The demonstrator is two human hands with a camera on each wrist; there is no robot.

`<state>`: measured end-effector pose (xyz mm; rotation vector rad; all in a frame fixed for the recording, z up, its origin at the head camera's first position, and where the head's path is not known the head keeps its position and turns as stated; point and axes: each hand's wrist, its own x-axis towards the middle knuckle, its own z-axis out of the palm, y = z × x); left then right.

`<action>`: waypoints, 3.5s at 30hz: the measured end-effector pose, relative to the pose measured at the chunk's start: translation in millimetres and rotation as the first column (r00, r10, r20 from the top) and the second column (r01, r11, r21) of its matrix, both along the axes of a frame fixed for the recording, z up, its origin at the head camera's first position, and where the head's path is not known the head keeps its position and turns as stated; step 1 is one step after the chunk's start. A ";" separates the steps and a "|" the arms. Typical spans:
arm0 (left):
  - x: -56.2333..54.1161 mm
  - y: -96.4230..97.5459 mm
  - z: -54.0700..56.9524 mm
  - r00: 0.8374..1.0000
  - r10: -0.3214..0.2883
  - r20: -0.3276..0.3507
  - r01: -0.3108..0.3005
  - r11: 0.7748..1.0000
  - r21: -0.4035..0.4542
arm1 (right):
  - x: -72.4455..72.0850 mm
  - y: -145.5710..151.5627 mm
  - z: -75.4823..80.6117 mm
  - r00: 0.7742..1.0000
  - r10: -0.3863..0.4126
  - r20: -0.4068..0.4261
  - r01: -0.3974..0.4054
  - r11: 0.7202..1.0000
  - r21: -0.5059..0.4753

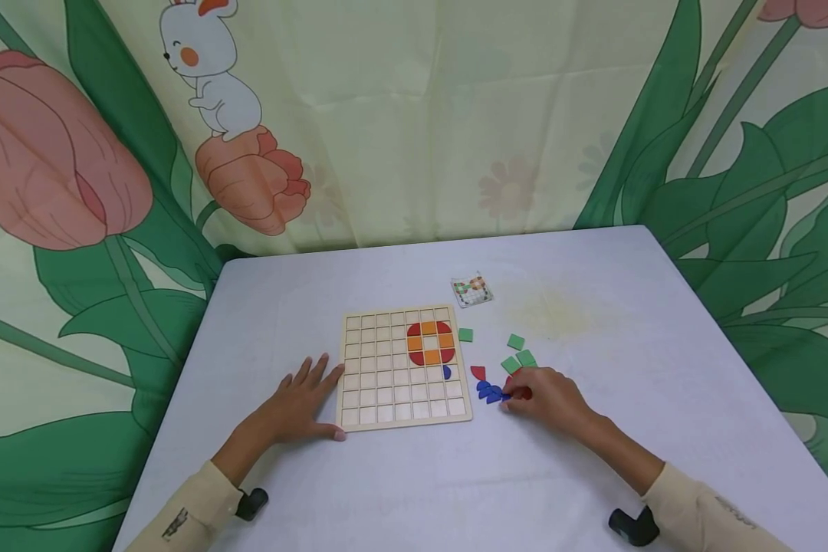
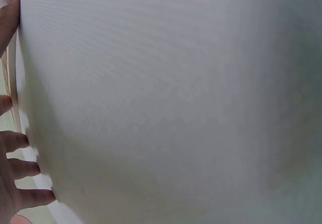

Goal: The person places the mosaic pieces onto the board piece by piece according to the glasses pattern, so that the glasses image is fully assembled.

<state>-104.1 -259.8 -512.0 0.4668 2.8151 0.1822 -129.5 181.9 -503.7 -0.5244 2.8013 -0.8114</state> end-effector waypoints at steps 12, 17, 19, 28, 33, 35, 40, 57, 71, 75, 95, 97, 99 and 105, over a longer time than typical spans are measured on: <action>-0.7 -0.1 -0.1 1.000 0.003 0.013 -0.002 1.000 -0.011 | 4.5 -4.6 -3.1 0.999 -0.025 -0.039 0.025 0.999 0.019; -0.7 -0.8 -1.6 1.000 0.002 0.012 -0.002 1.000 -0.003 | 3.6 -4.8 -3.3 0.999 -0.035 -0.037 0.036 0.999 0.018; -0.9 -1.1 -2.2 1.000 0.001 0.011 -0.001 1.000 -0.004 | 3.0 -4.8 -3.4 0.999 -0.040 -0.028 0.040 0.999 0.015; -0.3 -1.1 -1.4 1.000 -0.005 0.000 0.005 1.000 0.001 | -5.6 -1.8 -1.6 0.999 -0.016 0.041 0.017 1.000 -0.010; 0.2 0.4 1.2 1.000 0.000 0.009 0.000 1.000 0.010 | -9.5 1.1 -2.9 0.999 -0.008 0.042 0.008 1.000 0.003; 0.4 0.9 1.9 1.000 -0.001 0.011 0.001 1.000 0.007 | -10.0 1.6 -3.1 0.999 -0.009 0.047 0.009 1.000 0.003; 0.5 1.2 2.8 1.000 -0.001 0.010 0.001 1.000 0.000 | -9.6 0.0 -1.7 0.998 0.005 0.060 -0.005 1.000 -0.004; 1.0 0.5 2.9 1.000 0.007 0.019 -0.007 1.000 0.007 | -8.1 -2.8 1.7 0.986 0.157 0.052 -0.156 0.987 -0.021; 0.1 -0.2 0.4 1.000 0.007 0.014 -0.007 1.000 0.006 | -17.6 -13.1 3.0 0.971 0.153 0.186 -0.108 0.967 -0.230; 0.1 0.1 0.8 1.000 0.005 0.011 -0.005 1.000 0.004 | -22.8 -20.6 4.2 0.959 0.164 0.229 -0.093 0.951 -0.293; 2.4 1.5 1.0 1.000 0.011 0.016 -0.011 1.000 0.009 | -39.1 -51.6 -5.4 0.925 0.173 0.338 -0.033 0.924 -0.382; 2.3 1.9 1.7 1.000 0.012 0.016 -0.013 1.000 0.012 | -39.0 -54.8 -5.0 0.930 0.170 0.326 -0.040 0.928 -0.370; 2.4 2.3 2.7 1.000 0.012 0.016 -0.012 1.000 0.016 | -38.6 -58.3 -4.7 0.936 0.166 0.309 -0.050 0.935 -0.352; 2.0 2.3 4.2 1.000 0.011 0.015 -0.011 1.000 0.016 | -36.2 -68.4 -3.7 0.955 0.162 0.246 -0.098 0.962 -0.254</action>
